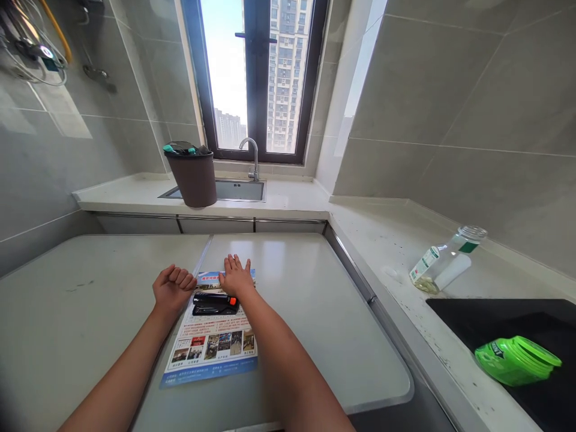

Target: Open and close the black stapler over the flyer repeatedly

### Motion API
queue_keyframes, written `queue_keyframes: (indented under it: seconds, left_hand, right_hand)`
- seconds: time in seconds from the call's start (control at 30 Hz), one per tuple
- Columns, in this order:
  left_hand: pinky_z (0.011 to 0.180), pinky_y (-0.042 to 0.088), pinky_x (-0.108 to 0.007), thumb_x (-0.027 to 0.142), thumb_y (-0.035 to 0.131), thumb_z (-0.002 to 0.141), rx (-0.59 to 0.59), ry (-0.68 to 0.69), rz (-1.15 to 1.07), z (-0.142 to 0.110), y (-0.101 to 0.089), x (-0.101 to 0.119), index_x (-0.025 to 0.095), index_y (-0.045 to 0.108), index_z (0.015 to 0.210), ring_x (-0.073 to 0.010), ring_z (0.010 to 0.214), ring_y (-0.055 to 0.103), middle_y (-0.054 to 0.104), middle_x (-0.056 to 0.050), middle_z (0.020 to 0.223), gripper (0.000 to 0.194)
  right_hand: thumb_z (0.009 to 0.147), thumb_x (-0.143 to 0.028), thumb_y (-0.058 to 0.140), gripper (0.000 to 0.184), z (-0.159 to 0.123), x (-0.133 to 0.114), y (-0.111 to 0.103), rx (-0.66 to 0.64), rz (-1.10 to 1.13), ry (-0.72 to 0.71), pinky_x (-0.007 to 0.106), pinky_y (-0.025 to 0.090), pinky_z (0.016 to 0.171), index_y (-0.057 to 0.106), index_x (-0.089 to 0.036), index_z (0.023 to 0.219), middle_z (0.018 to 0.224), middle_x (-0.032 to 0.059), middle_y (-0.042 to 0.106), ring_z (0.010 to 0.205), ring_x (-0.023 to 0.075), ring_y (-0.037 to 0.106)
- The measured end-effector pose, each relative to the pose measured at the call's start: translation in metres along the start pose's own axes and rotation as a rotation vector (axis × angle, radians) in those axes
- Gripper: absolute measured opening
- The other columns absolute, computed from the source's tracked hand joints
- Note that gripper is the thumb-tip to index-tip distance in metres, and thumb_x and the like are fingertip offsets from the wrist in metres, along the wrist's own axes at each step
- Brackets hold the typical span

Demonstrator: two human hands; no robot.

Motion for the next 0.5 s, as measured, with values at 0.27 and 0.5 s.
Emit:
queue_keyframes:
  seconds: [0.27, 0.5]
  left_hand:
    - [0.041, 0.024, -0.029, 0.027, 0.058, 0.087, 0.057, 0.017, 0.033, -0.0009, -0.0039, 0.0005, 0.021, 0.008, 0.059, -0.0096, 0.037, 0.019, 0.010, 0.007, 0.048, 0.057]
    - [0.041, 0.023, -0.029, 0.027, 0.060, 0.085, 0.066, -0.002, 0.035, -0.0004, -0.0056, -0.0013, 0.021, 0.008, 0.060, -0.0097, 0.037, 0.022, 0.010, 0.007, 0.049, 0.058]
  right_hand:
    - [0.103, -0.047, 0.020, 0.064, 0.0023, -0.0116, 0.0013, -0.018, 0.025, -0.031, 0.067, -0.003, 0.119, 0.014, -0.021, 0.161, 0.168, 0.0049, 0.010, 0.155, 0.0238, 0.003]
    - [0.102, -0.049, 0.025, 0.069, -0.0038, -0.0040, -0.0018, 0.002, 0.052, -0.014, 0.058, 0.001, 0.123, 0.010, -0.018, 0.162, 0.169, 0.0053, 0.004, 0.156, 0.0225, 0.000]
Point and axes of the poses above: each hand's wrist, its own z-axis towards the middle knuckle, its own y-axis out of the palm, x = y × z, the point moved 5 cm from there along z, towards the middle knuckle
